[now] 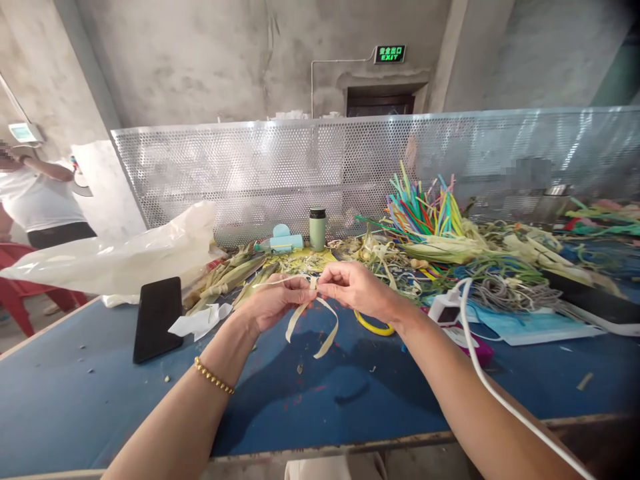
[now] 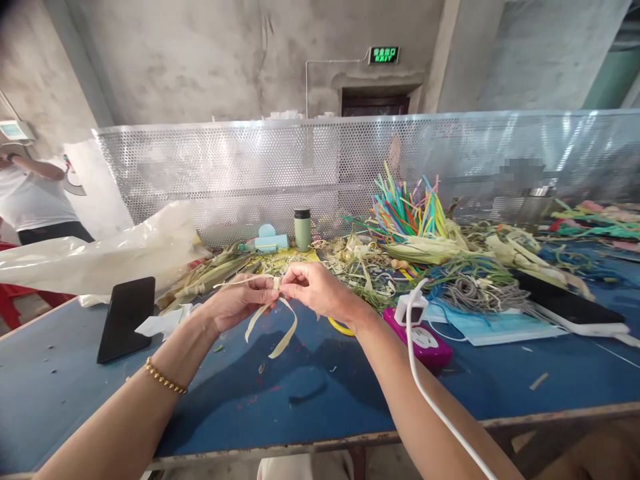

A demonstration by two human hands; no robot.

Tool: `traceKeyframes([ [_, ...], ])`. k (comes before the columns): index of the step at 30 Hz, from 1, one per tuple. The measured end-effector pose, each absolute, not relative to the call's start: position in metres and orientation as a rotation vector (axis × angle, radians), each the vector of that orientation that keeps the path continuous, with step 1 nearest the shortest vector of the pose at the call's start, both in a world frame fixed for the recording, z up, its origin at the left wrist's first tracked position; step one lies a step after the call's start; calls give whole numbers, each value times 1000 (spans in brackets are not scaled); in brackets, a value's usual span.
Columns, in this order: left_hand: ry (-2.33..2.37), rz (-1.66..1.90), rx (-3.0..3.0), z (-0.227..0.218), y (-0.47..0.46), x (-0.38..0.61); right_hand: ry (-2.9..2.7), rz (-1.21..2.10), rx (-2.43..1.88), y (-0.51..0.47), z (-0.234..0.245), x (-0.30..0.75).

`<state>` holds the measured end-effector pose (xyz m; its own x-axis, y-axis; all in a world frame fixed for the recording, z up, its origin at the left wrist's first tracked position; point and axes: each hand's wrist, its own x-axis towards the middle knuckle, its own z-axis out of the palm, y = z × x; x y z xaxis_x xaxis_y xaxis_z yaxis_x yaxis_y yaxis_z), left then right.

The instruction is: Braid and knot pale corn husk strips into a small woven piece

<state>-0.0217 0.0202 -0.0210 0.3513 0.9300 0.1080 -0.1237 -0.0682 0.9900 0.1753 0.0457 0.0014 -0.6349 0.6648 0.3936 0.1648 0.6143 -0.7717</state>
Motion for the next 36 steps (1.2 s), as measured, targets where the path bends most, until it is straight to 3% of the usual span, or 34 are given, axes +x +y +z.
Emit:
traceKeyframes([
  [25, 820, 1013, 1367, -13, 13, -18, -2087, 1135, -783, 44, 3, 176],
  [36, 850, 1063, 1491, -14, 15, -18, -2108, 1031, -814, 48, 3, 181],
])
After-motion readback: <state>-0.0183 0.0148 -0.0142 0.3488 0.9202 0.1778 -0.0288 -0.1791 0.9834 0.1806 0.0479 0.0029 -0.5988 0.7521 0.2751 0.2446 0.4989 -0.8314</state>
